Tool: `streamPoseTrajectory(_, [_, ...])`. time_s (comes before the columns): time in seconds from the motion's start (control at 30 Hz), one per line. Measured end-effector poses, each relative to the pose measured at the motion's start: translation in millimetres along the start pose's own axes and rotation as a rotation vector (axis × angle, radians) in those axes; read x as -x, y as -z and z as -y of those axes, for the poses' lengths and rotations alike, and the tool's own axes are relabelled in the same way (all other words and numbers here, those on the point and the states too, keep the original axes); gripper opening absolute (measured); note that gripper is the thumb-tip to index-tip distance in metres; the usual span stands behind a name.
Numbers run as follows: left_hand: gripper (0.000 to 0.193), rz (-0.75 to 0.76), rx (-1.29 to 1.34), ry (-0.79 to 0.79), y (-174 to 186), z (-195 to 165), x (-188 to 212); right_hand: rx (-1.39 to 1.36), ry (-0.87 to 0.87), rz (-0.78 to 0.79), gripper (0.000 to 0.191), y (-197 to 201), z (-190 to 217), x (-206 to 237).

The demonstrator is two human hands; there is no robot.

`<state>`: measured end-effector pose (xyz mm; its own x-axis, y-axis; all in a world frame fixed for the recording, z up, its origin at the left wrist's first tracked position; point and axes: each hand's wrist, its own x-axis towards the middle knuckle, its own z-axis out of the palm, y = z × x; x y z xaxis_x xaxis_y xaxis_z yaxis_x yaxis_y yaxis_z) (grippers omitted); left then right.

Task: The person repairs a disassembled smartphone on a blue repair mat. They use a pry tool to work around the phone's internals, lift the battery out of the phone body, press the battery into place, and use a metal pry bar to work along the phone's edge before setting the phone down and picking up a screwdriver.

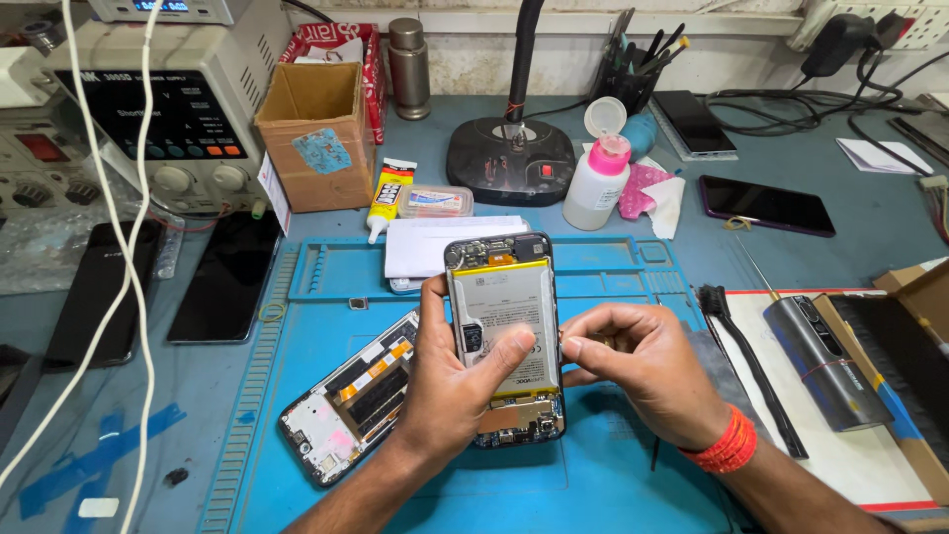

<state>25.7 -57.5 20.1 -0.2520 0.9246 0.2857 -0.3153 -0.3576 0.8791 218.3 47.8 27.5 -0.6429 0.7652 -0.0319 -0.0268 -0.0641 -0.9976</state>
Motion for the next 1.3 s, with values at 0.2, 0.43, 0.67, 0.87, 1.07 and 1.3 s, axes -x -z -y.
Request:
streamPoseTrajectory(0.2, [0.061, -0.014, -0.04, -0.022, -1, 0, -1, 0.013, 0.019, 0.039, 0.015, 3, -3, -5])
streamPoseTrajectory(0.43, [0.06, -0.02, -0.025, -0.02, -2, -1, 2, 0.064, 0.051, 0.054, 0.015, 3, -1, -2])
streamPoseTrajectory(0.67, [0.062, -0.008, -0.043, -0.015, -3, -7, 3, 0.049, 0.047, 0.052, 0.015, 0, 7, 3])
streamPoseTrajectory(0.87, [0.063, -0.001, -0.098, -0.03, -3, -10, 5, 0.051, 0.046, 0.049, 0.013, -1, 10, 6])
streamPoseTrajectory(1.07, [0.059, 0.005, -0.087, -0.009, -3, -12, 7, 0.03, 0.063, 0.066, 0.011, -2, 11, 9])
streamPoseTrajectory(1.3, [0.057, -0.011, -0.108, 0.015, -5, -13, 9, 0.102, 0.092, 0.049, 0.011, -3, 13, 11])
